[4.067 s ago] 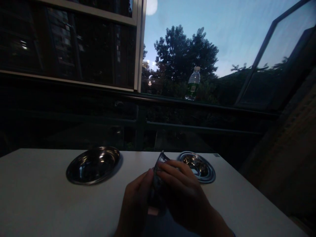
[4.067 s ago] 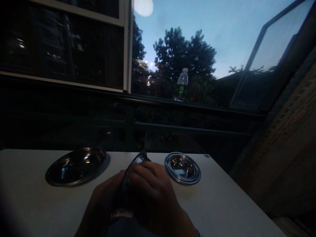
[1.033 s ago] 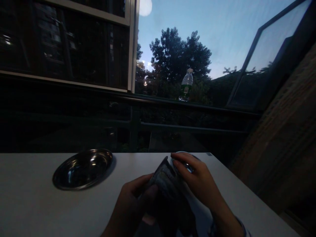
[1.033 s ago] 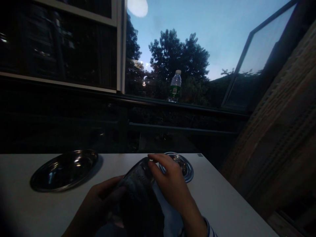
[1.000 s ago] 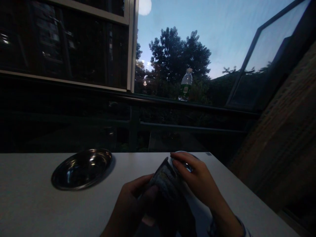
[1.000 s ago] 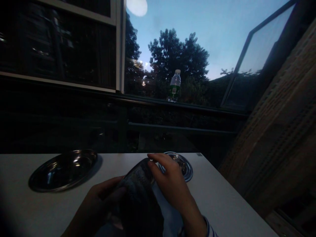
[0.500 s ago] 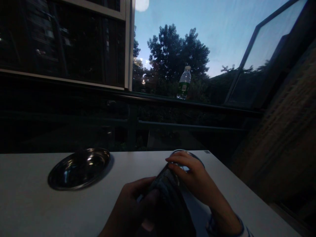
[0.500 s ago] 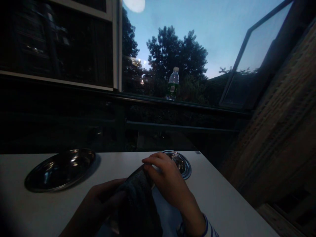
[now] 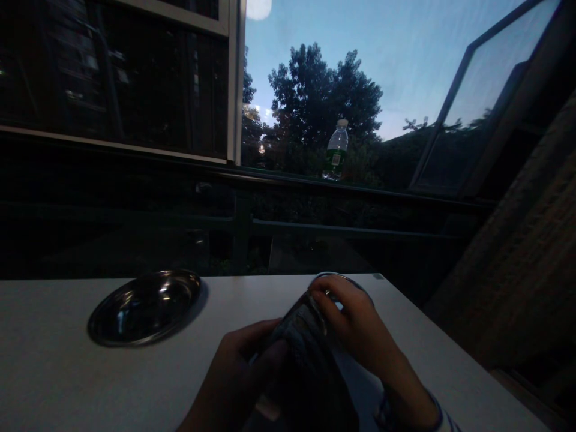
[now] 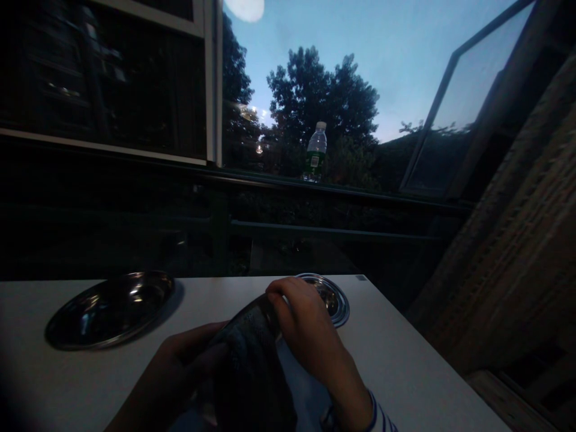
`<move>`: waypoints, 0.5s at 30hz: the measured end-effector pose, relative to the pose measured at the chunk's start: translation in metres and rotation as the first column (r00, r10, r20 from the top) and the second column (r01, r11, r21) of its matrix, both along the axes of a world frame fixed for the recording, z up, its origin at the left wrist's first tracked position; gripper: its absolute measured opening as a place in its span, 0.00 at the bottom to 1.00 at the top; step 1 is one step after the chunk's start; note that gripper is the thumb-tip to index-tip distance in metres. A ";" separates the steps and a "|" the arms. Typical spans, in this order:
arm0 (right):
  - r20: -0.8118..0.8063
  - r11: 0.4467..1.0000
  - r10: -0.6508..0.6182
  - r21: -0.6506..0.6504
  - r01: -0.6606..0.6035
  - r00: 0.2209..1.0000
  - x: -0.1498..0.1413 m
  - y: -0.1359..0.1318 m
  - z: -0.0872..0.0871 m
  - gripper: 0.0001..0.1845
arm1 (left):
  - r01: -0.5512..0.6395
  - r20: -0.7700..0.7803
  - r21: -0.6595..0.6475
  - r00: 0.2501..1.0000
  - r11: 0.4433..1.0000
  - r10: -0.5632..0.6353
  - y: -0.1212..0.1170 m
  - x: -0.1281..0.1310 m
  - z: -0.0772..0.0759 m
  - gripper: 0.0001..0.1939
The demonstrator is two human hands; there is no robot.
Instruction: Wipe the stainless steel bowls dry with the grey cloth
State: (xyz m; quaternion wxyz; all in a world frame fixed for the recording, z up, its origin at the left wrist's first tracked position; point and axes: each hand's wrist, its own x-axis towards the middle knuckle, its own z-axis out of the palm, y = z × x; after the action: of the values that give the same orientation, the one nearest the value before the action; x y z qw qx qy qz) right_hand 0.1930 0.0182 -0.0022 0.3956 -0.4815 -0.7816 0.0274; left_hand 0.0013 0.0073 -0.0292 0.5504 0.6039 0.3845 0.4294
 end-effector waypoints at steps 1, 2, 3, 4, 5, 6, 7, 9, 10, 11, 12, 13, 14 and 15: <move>-0.008 1.000 -0.003 -0.003 0.003 1.000 0.000 0.000 0.000 0.07 | -0.018 -0.001 -0.014 1.000 1.000 0.018 0.000 0.000 0.000 0.18; -0.017 1.000 -0.005 -0.008 0.005 1.000 0.000 0.000 0.000 0.07 | -0.042 0.005 -0.027 0.999 0.999 0.042 0.000 0.000 0.000 0.18; -0.029 1.000 -0.007 -0.011 0.007 1.000 0.000 -0.001 0.000 0.07 | -0.062 0.014 -0.039 0.998 0.997 0.063 -0.001 0.000 0.000 0.18; -0.042 1.000 -0.008 -0.008 0.008 0.999 0.000 -0.001 0.000 0.07 | -0.076 0.023 -0.047 0.997 0.996 0.077 -0.001 0.001 0.000 0.18; -0.053 1.000 -0.010 0.001 0.010 0.999 0.000 -0.001 0.000 0.07 | -0.077 0.029 -0.056 0.996 0.995 0.079 -0.002 0.001 0.000 0.18; -0.061 1.000 -0.010 0.013 0.011 0.998 0.000 0.000 0.000 0.07 | -0.070 0.033 -0.066 0.997 0.995 0.072 -0.002 0.001 0.000 0.19; -0.064 1.000 -0.008 0.027 0.010 0.998 0.000 0.000 0.000 0.07 | -0.061 0.032 -0.073 0.997 0.995 0.063 -0.003 0.001 0.001 0.19; -0.050 0.999 0.001 0.043 0.001 0.999 -0.001 -0.001 -0.001 0.09 | -0.045 0.018 -0.067 0.999 0.997 0.046 -0.004 0.001 0.003 0.19; -0.033 0.999 0.004 0.045 -0.003 0.999 -0.001 -0.001 -0.001 0.11 | -0.033 0.008 -0.052 0.999 0.998 0.033 -0.004 0.001 0.004 0.18; -0.013 0.999 0.008 0.045 -0.007 1.000 -0.001 -0.001 -0.001 0.13 | -0.023 0.001 -0.032 1.000 0.999 0.023 -0.004 0.000 0.005 0.18; 0.011 0.999 0.011 0.043 -0.011 1.000 -0.001 -0.002 -0.001 0.14 | -0.016 -0.003 -0.013 1.000 1.000 0.016 -0.004 0.000 0.006 0.17; 0.033 0.999 0.013 0.043 -0.015 0.999 -0.001 -0.002 -0.001 0.13 | -0.013 -0.002 0.003 1.000 1.000 0.013 -0.003 0.000 0.007 0.16; 0.051 0.999 0.015 0.044 -0.018 0.999 -0.001 -0.002 -0.001 0.13 | -0.011 0.003 0.017 1.000 1.000 0.011 -0.003 0.000 0.007 0.16; 0.065 0.999 0.017 0.046 -0.020 0.998 -0.001 -0.001 -0.001 0.11 | -0.008 0.008 0.029 1.000 1.000 0.008 -0.003 0.000 0.007 0.15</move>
State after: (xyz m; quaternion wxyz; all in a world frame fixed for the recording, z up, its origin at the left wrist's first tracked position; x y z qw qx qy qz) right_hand 0.1917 0.0167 -0.0034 0.3809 -0.4655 -0.7989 -0.0028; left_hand 0.0009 0.0043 -0.0219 0.5412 0.6088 0.3784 0.4396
